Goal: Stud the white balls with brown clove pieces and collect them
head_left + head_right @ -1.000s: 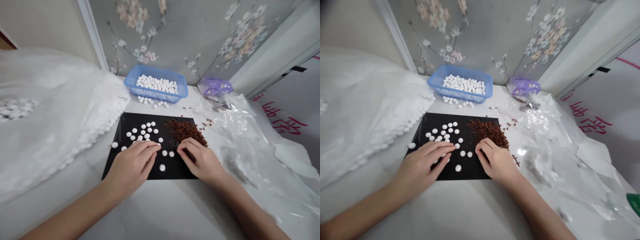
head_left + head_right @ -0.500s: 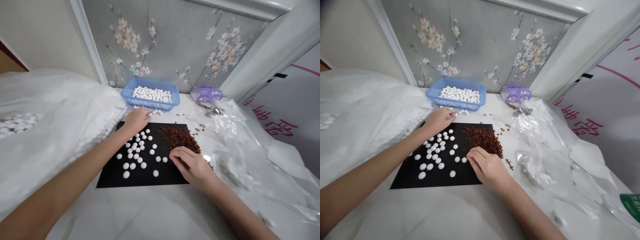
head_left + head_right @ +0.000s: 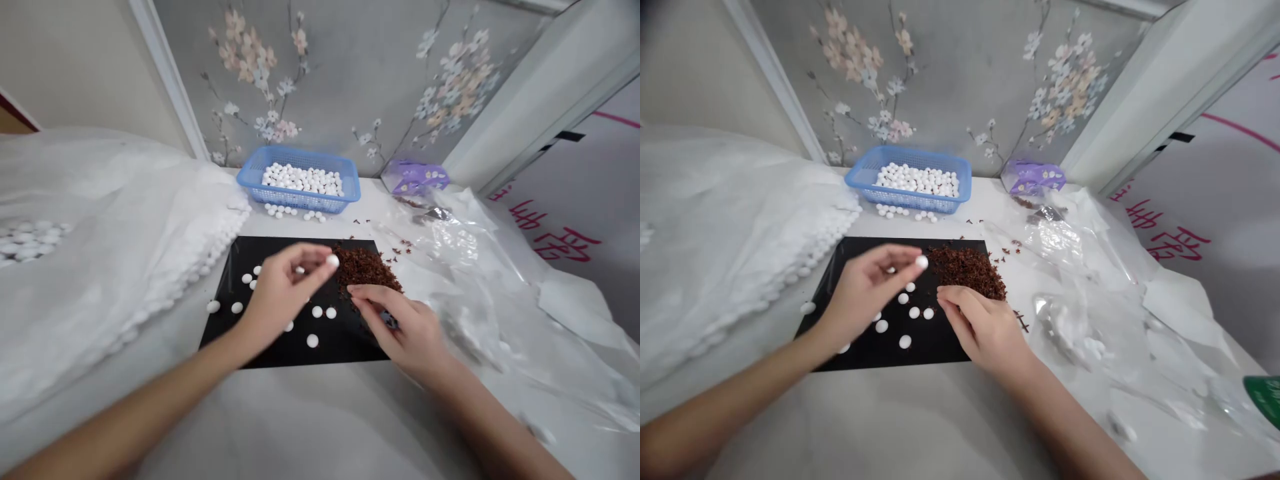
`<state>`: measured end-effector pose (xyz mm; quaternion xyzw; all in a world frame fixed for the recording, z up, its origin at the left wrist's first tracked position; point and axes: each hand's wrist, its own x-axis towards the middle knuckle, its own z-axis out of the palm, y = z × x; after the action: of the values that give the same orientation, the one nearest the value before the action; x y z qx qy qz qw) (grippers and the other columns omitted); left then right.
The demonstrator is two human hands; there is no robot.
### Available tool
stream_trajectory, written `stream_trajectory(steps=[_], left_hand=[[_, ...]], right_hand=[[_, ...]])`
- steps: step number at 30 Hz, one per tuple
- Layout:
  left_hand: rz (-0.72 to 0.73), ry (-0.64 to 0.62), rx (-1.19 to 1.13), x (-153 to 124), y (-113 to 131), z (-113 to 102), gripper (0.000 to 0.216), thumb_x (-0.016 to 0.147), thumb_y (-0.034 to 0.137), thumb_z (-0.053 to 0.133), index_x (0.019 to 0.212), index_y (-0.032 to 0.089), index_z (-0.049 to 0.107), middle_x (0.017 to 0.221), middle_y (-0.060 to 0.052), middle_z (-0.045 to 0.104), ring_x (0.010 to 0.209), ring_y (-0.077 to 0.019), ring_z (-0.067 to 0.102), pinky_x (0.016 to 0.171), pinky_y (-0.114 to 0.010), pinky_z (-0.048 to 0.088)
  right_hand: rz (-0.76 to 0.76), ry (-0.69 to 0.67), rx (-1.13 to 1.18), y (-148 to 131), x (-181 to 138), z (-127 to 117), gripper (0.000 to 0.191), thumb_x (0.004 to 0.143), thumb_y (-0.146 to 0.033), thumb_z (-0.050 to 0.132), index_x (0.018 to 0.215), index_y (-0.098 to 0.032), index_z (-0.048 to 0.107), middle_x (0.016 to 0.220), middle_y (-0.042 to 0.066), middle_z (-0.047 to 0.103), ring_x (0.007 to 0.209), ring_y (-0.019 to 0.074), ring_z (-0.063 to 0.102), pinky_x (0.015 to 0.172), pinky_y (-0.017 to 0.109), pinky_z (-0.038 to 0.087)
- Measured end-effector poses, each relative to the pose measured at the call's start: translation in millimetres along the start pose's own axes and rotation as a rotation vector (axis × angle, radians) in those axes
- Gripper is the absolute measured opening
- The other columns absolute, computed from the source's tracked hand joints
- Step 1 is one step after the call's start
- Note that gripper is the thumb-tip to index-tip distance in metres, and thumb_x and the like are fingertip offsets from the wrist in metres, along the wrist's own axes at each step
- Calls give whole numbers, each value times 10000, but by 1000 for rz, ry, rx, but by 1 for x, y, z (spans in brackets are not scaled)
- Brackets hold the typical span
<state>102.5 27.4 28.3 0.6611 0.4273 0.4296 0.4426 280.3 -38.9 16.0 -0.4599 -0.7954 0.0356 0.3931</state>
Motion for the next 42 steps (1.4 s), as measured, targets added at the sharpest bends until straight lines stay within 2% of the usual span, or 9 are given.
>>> stream_trajectory(steps=[3,5,8,12,16,24,28,38,42], left_hand=[[-247,-181,-237,-45,4,5,224,761,331,645,926,182,666,852,-31,680,799,-146,618,696,-248,504],[-349,-216,-312,-60,2,5,211,742,329,665,886,175,673,818,-33,668,748,-134,605,660,-242,504],[-460,-271,-431,-63,-2,3,191,735,320,675,846,166,666,791,-22,657,672,-103,592,638,-230,500],[-544,-287,-553,-56,-3,1,183,734,306,678,845,163,652,787,-12,667,651,-93,598,658,-234,498],[-575,-289,-557,-55,-3,-1,187,709,291,700,837,159,668,767,-11,664,664,-99,596,682,-245,494],[-598,-325,-592,-55,-5,-2,186,711,292,701,852,172,684,766,-7,675,659,-87,593,676,-222,484],[-614,-337,-565,-55,-4,-2,206,699,307,707,843,160,686,728,-15,671,636,-91,582,662,-227,483],[-604,-350,-649,-56,-9,-2,121,729,271,695,820,192,703,754,9,693,673,-69,598,663,-184,470],[-596,-341,-658,-56,-10,-2,117,736,267,689,824,191,704,762,5,696,682,-74,604,677,-195,475]], right_hand=[[-30,58,-34,-5,-2,-2,221,843,-91,535,1019,-221,559,943,29,708,763,137,682,641,228,563],[-29,60,-33,-8,-2,-3,236,836,-91,547,1025,-231,566,941,32,709,715,140,679,593,235,557],[76,36,101,-15,-1,-1,178,833,-97,545,952,-221,589,827,20,691,560,103,618,480,211,504],[314,12,392,-22,1,4,56,820,-184,577,770,-187,602,709,6,560,476,70,489,394,198,418],[369,23,413,-25,1,6,83,826,-173,565,752,-181,599,716,14,545,523,80,499,399,196,394],[94,28,141,-23,0,2,146,796,-76,558,869,-202,571,775,30,549,553,98,512,436,229,434],[23,14,87,-23,-1,2,181,799,-61,542,896,-214,555,771,32,551,588,119,533,456,245,453],[16,-38,110,-22,-3,5,183,823,-60,530,916,-216,549,791,27,555,673,126,562,546,236,491],[51,-52,139,-23,-5,6,168,830,-73,520,918,-213,549,809,28,560,619,116,550,523,237,485]])
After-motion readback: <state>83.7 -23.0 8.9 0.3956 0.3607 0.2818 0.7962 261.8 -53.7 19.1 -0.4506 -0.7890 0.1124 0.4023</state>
